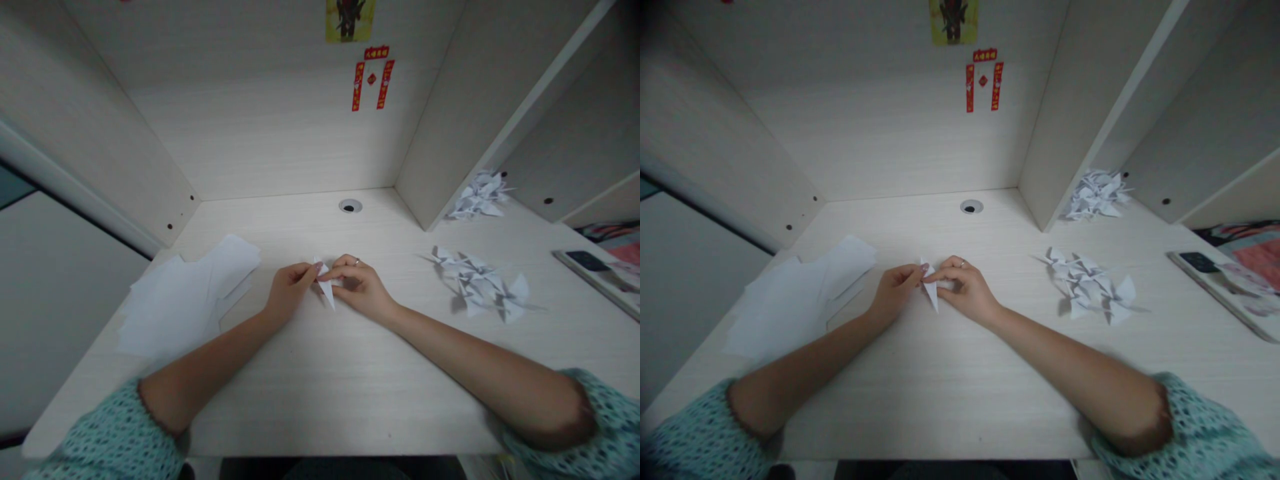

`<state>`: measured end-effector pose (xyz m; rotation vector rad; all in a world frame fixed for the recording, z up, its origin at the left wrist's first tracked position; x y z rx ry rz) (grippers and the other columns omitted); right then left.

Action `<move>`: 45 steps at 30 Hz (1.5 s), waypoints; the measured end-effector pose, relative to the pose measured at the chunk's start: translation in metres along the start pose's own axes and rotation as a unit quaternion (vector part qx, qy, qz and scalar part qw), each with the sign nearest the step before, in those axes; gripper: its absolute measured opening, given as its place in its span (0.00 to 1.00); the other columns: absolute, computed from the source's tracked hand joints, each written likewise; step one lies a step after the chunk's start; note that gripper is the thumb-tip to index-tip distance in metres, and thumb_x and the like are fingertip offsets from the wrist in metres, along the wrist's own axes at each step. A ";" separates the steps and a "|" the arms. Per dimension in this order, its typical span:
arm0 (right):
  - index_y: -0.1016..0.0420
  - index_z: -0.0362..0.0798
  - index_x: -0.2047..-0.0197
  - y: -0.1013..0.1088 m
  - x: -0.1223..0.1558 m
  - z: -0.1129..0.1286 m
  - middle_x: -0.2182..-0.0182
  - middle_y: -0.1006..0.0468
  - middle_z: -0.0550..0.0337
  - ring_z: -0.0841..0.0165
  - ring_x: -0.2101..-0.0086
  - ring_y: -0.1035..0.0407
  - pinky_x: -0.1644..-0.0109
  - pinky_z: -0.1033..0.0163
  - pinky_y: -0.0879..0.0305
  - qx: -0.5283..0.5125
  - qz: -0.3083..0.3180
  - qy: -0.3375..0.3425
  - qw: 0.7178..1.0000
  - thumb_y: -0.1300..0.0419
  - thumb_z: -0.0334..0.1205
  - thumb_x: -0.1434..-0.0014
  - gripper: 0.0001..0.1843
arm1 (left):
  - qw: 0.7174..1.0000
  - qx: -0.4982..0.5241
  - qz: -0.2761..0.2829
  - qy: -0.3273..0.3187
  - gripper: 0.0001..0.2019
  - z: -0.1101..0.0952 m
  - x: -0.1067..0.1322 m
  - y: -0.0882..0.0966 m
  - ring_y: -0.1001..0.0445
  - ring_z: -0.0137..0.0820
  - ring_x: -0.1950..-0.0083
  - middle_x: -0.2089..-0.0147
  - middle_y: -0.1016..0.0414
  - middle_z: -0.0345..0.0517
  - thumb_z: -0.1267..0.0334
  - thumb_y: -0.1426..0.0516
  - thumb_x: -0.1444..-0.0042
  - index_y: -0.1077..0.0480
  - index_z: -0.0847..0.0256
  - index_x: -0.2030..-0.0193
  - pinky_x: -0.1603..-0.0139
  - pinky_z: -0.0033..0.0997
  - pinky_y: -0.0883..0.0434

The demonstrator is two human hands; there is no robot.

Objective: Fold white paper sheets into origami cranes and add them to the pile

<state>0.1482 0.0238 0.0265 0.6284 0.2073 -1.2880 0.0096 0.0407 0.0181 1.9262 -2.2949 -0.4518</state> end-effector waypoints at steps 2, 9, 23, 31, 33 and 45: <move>0.20 0.53 0.63 0.000 -0.001 -0.003 0.70 0.29 0.59 0.69 0.67 0.34 0.63 0.62 0.37 -0.015 -0.001 -0.016 1.000 0.35 0.38 0.47 0.07 | 1.000 -0.007 0.000 0.004 0.20 0.000 -0.001 0.000 0.38 0.26 0.77 0.81 0.33 0.37 0.51 0.44 0.46 0.31 0.61 0.82 0.73 0.27 0.41; 0.19 0.51 0.67 -0.001 -0.002 -0.004 0.73 0.28 0.59 0.69 0.69 0.34 0.62 0.62 0.39 -0.042 0.012 -0.031 0.999 0.36 0.42 0.46 0.06 | 0.999 -0.030 0.017 0.010 0.21 0.005 -0.001 -0.002 0.41 0.25 0.77 0.81 0.38 0.36 0.48 0.45 0.46 0.33 0.62 0.82 0.73 0.26 0.44; 0.18 0.51 0.66 -0.002 -0.001 -0.011 0.71 0.24 0.57 0.68 0.68 0.31 0.65 0.62 0.38 -0.114 -0.002 -0.089 0.989 0.35 0.46 0.48 0.09 | 0.999 -0.036 0.013 0.021 0.20 0.005 -0.001 -0.001 0.34 0.26 0.74 0.77 0.28 0.38 0.49 0.45 0.46 0.27 0.63 0.78 0.70 0.25 0.39; 0.19 0.49 0.69 -0.002 -0.003 -0.012 0.72 0.24 0.58 0.69 0.68 0.32 0.61 0.62 0.38 -0.116 -0.013 -0.082 0.990 0.36 0.42 0.46 0.07 | 1.000 -0.023 0.007 0.006 0.18 0.006 -0.001 0.000 0.32 0.26 0.73 0.75 0.27 0.38 0.51 0.44 0.45 0.26 0.62 0.76 0.69 0.25 0.38; 0.20 0.49 0.69 -0.001 -0.004 -0.011 0.73 0.25 0.59 0.69 0.68 0.32 0.62 0.62 0.38 -0.106 -0.018 -0.079 0.991 0.36 0.42 0.46 0.07 | 1.000 -0.019 0.006 0.005 0.17 0.005 -0.001 0.000 0.31 0.26 0.72 0.75 0.26 0.38 0.52 0.44 0.46 0.26 0.62 0.76 0.68 0.25 0.37; 0.21 0.48 0.65 0.000 0.001 -0.025 0.69 0.18 0.56 0.66 0.67 0.25 0.59 0.60 0.31 -0.179 -0.063 -0.174 0.966 0.33 0.47 0.51 0.13 | 1.000 -0.025 0.008 -0.013 0.15 0.005 -0.002 0.001 0.28 0.29 0.69 0.72 0.22 0.40 0.53 0.45 0.45 0.23 0.61 0.73 0.66 0.26 0.34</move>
Point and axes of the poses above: each hand's wrist, its own x-axis away from the middle knuckle, its own y-axis out of the back of the hand, z = x × y, the point moved 7 cm from there along -x, towards the middle knuckle
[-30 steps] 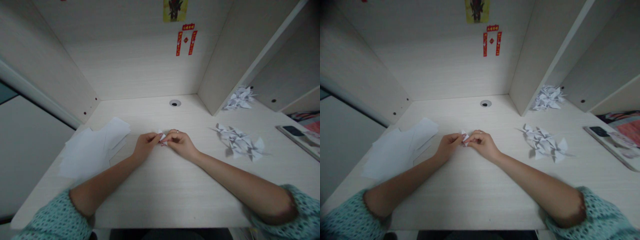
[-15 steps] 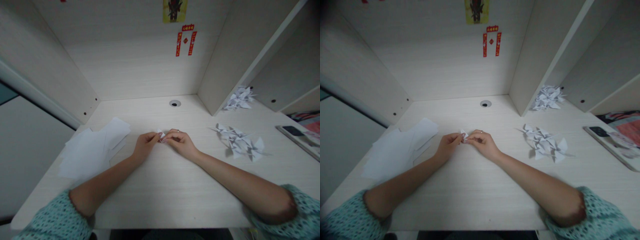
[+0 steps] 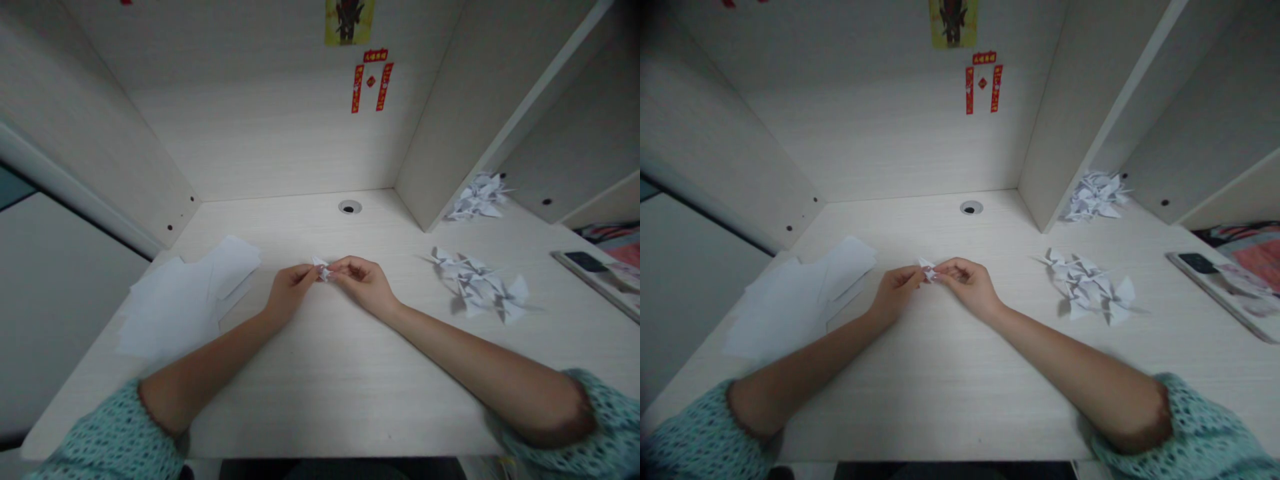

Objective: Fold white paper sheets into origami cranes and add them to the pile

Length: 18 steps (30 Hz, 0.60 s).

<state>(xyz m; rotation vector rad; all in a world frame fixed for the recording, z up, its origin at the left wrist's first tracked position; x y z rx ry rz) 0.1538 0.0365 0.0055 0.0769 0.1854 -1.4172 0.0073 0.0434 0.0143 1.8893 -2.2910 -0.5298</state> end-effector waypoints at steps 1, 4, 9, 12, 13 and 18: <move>0.21 0.48 0.66 0.000 0.000 -0.002 0.70 0.18 0.56 0.66 0.68 0.25 0.60 0.60 0.31 -0.010 -0.003 -0.009 1.000 0.33 0.47 0.52 0.13 | 1.000 0.001 0.002 0.000 0.15 0.001 0.000 0.000 0.27 0.30 0.68 0.71 0.22 0.41 0.53 0.45 0.45 0.23 0.61 0.72 0.65 0.26 0.33; 0.22 0.47 0.68 0.002 -0.002 -0.004 0.71 0.18 0.57 0.68 0.70 0.25 0.63 0.63 0.31 -0.027 -0.017 -0.020 0.999 0.31 0.46 0.54 0.12 | 1.000 0.007 0.001 0.003 0.17 0.003 0.002 -0.001 0.26 0.31 0.66 0.69 0.20 0.43 0.52 0.47 0.43 0.22 0.60 0.69 0.64 0.27 0.33; 0.22 0.46 0.68 0.003 -0.002 -0.002 0.73 0.19 0.57 0.69 0.72 0.26 0.65 0.64 0.30 -0.033 -0.029 -0.022 0.999 0.30 0.46 0.56 0.15 | 0.999 0.030 0.017 -0.004 0.18 0.000 0.002 -0.002 0.25 0.31 0.64 0.68 0.21 0.44 0.51 0.47 0.42 0.23 0.61 0.68 0.64 0.26 0.33; 0.22 0.45 0.66 0.001 -0.001 -0.001 0.72 0.19 0.56 0.69 0.71 0.26 0.64 0.63 0.30 -0.025 -0.020 -0.014 0.999 0.30 0.46 0.56 0.16 | 0.999 0.035 0.026 0.002 0.15 -0.003 0.002 -0.004 0.26 0.30 0.65 0.70 0.22 0.42 0.51 0.44 0.44 0.24 0.61 0.70 0.64 0.25 0.33; 0.22 0.45 0.66 0.000 -0.001 -0.001 0.72 0.19 0.56 0.69 0.71 0.26 0.64 0.63 0.29 -0.022 -0.017 -0.012 1.000 0.30 0.45 0.56 0.16 | 0.999 0.034 0.023 0.006 0.15 -0.004 0.002 -0.004 0.26 0.30 0.65 0.70 0.22 0.42 0.51 0.44 0.45 0.24 0.61 0.70 0.63 0.25 0.33; 0.23 0.45 0.64 -0.001 0.001 0.001 0.70 0.19 0.54 0.67 0.69 0.24 0.61 0.61 0.28 -0.009 -0.013 -0.001 1.000 0.31 0.46 0.54 0.16 | 1.000 0.023 0.005 0.010 0.18 -0.004 0.001 -0.002 0.28 0.30 0.67 0.72 0.23 0.43 0.50 0.45 0.44 0.25 0.62 0.73 0.64 0.26 0.33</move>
Point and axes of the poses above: each hand's wrist, its own x-axis away from the middle knuckle, its own y-axis out of the back of the hand, z = x × y, the point moved 7 cm from there along -x, towards the middle knuckle
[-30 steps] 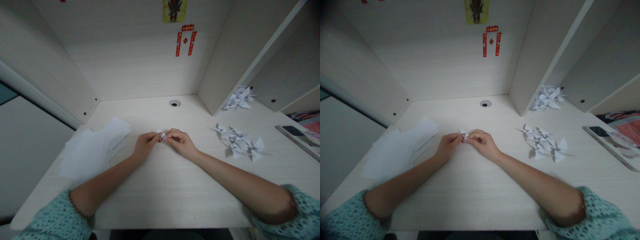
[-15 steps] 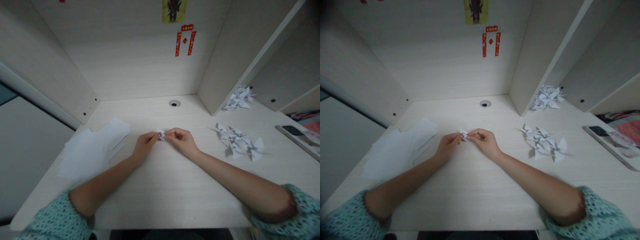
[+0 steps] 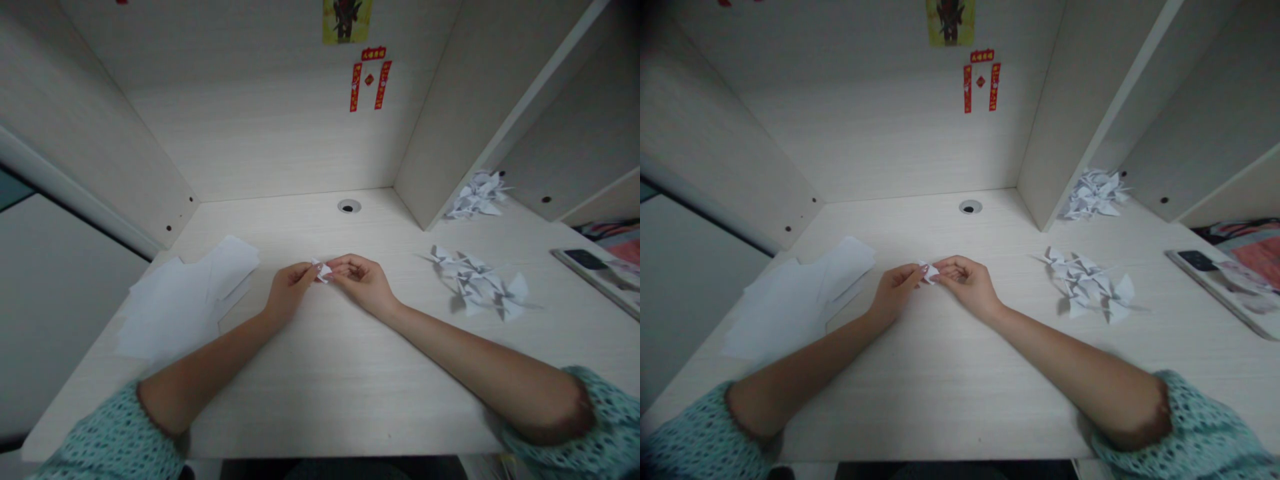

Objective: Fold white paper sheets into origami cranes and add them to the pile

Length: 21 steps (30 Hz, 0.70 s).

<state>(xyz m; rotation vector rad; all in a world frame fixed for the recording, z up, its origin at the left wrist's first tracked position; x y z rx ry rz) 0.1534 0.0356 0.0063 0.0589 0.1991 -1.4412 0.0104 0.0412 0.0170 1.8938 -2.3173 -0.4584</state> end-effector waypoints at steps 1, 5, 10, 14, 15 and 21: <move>0.23 0.45 0.64 0.000 0.000 0.001 0.70 0.19 0.54 0.66 0.68 0.24 0.61 0.60 0.28 0.007 -0.001 0.004 1.000 0.31 0.46 0.54 0.16 | 1.000 -0.003 -0.001 0.000 0.18 0.000 0.000 0.000 0.28 0.29 0.68 0.72 0.23 0.43 0.50 0.45 0.45 0.25 0.62 0.73 0.64 0.26 0.34; 0.22 0.46 0.61 0.000 0.002 0.001 0.68 0.18 0.54 0.66 0.67 0.24 0.59 0.60 0.28 0.033 0.006 0.016 0.999 0.32 0.44 0.53 0.16 | 1.000 -0.014 -0.005 -0.002 0.18 0.002 0.000 0.002 0.31 0.27 0.70 0.74 0.26 0.40 0.50 0.45 0.45 0.26 0.62 0.75 0.66 0.25 0.35; 0.19 0.49 0.60 0.001 0.002 0.000 0.63 0.18 0.53 0.63 0.63 0.24 0.55 0.56 0.29 0.051 0.008 0.036 0.998 0.33 0.44 0.51 0.14 | 1.000 -0.020 0.008 -0.003 0.18 0.001 0.000 0.000 0.31 0.27 0.70 0.74 0.26 0.40 0.50 0.45 0.44 0.26 0.62 0.74 0.67 0.25 0.36; 0.19 0.51 0.61 0.001 0.001 0.009 0.65 0.18 0.53 0.64 0.64 0.26 0.58 0.57 0.31 0.098 0.008 0.089 0.991 0.35 0.43 0.47 0.11 | 1.000 -0.017 0.015 0.003 0.18 0.001 0.001 -0.001 0.30 0.27 0.69 0.73 0.25 0.40 0.51 0.45 0.44 0.26 0.62 0.74 0.65 0.25 0.36; 0.18 0.51 0.61 0.001 0.001 0.011 0.66 0.18 0.54 0.64 0.64 0.26 0.59 0.58 0.31 0.104 0.008 0.095 0.990 0.36 0.43 0.47 0.10 | 1.000 -0.019 0.015 0.003 0.18 0.001 0.001 -0.001 0.30 0.27 0.69 0.74 0.25 0.40 0.51 0.45 0.44 0.26 0.62 0.74 0.65 0.25 0.36; 0.18 0.52 0.61 -0.002 0.002 0.016 0.68 0.19 0.55 0.66 0.66 0.27 0.61 0.59 0.32 0.123 0.021 0.106 0.987 0.37 0.42 0.45 0.09 | 0.999 -0.031 0.009 -0.001 0.17 0.001 0.002 0.000 0.30 0.28 0.70 0.73 0.24 0.41 0.51 0.45 0.45 0.25 0.62 0.74 0.66 0.26 0.36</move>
Point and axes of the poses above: each hand's wrist, its own x-axis away from the middle knuckle, its own y-axis out of the back of the hand, z = x × y, the point moved 7 cm from there along -x, towards the middle knuckle
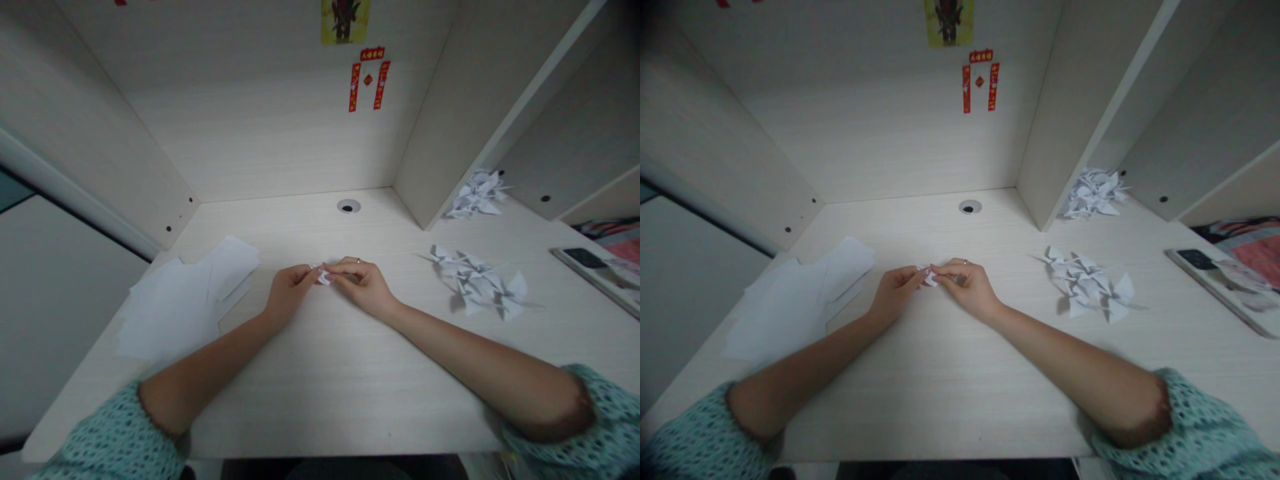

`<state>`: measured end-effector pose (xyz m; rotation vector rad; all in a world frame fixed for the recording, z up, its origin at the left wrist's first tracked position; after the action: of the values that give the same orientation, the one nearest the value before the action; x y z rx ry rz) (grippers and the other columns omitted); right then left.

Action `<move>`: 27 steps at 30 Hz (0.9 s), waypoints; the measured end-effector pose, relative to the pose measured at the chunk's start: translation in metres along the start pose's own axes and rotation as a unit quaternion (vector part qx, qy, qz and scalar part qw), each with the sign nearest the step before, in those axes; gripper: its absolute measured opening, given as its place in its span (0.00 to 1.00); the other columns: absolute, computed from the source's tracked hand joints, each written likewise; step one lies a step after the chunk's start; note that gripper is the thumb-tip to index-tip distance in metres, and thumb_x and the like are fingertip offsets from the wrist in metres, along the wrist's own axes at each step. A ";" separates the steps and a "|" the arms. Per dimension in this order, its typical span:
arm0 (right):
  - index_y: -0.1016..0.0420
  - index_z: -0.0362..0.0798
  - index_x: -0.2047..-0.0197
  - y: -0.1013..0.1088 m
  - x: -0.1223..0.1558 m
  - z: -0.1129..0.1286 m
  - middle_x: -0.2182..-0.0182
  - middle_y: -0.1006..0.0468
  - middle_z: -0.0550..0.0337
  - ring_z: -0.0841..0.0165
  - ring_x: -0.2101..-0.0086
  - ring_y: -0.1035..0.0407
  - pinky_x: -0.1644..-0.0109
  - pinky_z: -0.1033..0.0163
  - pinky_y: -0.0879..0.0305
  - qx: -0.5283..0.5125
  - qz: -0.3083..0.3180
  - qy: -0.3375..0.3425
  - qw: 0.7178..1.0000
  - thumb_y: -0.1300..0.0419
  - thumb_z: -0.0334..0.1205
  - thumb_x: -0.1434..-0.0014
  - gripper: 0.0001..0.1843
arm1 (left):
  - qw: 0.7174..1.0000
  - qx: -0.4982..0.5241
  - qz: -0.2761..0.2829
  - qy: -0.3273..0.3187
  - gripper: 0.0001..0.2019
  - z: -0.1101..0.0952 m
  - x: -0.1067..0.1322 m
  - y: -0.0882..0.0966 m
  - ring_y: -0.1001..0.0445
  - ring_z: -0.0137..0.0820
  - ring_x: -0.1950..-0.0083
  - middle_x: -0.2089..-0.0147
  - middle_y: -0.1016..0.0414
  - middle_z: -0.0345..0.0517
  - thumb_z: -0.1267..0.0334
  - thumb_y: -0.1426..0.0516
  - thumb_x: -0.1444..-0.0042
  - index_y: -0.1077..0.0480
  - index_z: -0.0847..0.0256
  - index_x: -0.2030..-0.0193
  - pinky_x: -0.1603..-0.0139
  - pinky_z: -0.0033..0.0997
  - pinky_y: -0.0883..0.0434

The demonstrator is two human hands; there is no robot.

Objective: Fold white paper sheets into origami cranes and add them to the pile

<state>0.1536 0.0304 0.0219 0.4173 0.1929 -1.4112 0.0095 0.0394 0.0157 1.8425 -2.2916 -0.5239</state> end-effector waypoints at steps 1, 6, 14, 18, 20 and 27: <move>0.18 0.52 0.61 0.000 0.000 0.000 0.68 0.19 0.55 0.66 0.66 0.27 0.60 0.59 0.33 0.004 0.000 -0.001 1.000 0.37 0.42 0.45 0.09 | 1.000 0.000 0.002 -0.003 0.17 -0.001 0.000 0.000 0.30 0.28 0.70 0.73 0.24 0.41 0.51 0.45 0.44 0.25 0.62 0.74 0.66 0.26 0.36; 0.19 0.51 0.59 0.001 0.001 -0.007 0.65 0.19 0.54 0.65 0.65 0.26 0.59 0.58 0.31 0.001 -0.008 -0.019 1.000 0.37 0.44 0.46 0.12 | 1.000 0.011 0.006 -0.016 0.19 -0.002 -0.001 0.000 0.30 0.29 0.69 0.73 0.24 0.42 0.50 0.46 0.44 0.26 0.62 0.74 0.65 0.27 0.35; 0.20 0.47 0.59 -0.002 0.002 -0.026 0.65 0.17 0.53 0.63 0.64 0.23 0.54 0.56 0.28 -0.096 -0.015 -0.094 0.991 0.34 0.46 0.51 0.16 | 0.999 0.025 0.009 -0.021 0.18 0.001 -0.002 0.000 0.31 0.28 0.69 0.73 0.25 0.42 0.51 0.47 0.43 0.26 0.62 0.73 0.66 0.27 0.36; 0.19 0.48 0.62 0.000 0.001 -0.023 0.65 0.17 0.54 0.63 0.65 0.23 0.57 0.57 0.28 -0.077 -0.020 -0.088 0.993 0.34 0.45 0.51 0.14 | 0.999 0.034 0.010 0.010 0.21 0.008 -0.003 -0.001 0.27 0.32 0.65 0.68 0.21 0.45 0.47 0.48 0.44 0.24 0.61 0.70 0.64 0.29 0.33; 0.18 0.50 0.63 0.002 0.000 -0.019 0.65 0.17 0.54 0.63 0.64 0.24 0.57 0.58 0.28 -0.047 -0.023 -0.064 0.997 0.34 0.44 0.50 0.11 | 0.999 0.037 0.004 0.022 0.22 0.011 -0.004 -0.001 0.26 0.33 0.65 0.69 0.21 0.46 0.46 0.49 0.44 0.23 0.62 0.70 0.63 0.30 0.32; 0.20 0.53 0.57 0.004 0.002 -0.002 0.66 0.19 0.55 0.65 0.65 0.27 0.59 0.59 0.32 0.061 -0.018 0.021 0.998 0.39 0.42 0.43 0.11 | 0.999 0.049 -0.008 0.020 0.19 0.008 -0.003 0.001 0.25 0.32 0.66 0.69 0.20 0.45 0.49 0.47 0.43 0.23 0.60 0.71 0.64 0.29 0.32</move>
<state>0.1583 0.0300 0.0203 0.5461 0.1487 -1.4557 0.0065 0.0435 0.0085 1.8989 -2.3163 -0.3785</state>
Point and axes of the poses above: each hand's wrist, its own x-axis away from the middle knuckle, its own y-axis out of the back of the hand, z = x × y, the point moved 7 cm from there along -x, towards the middle knuckle
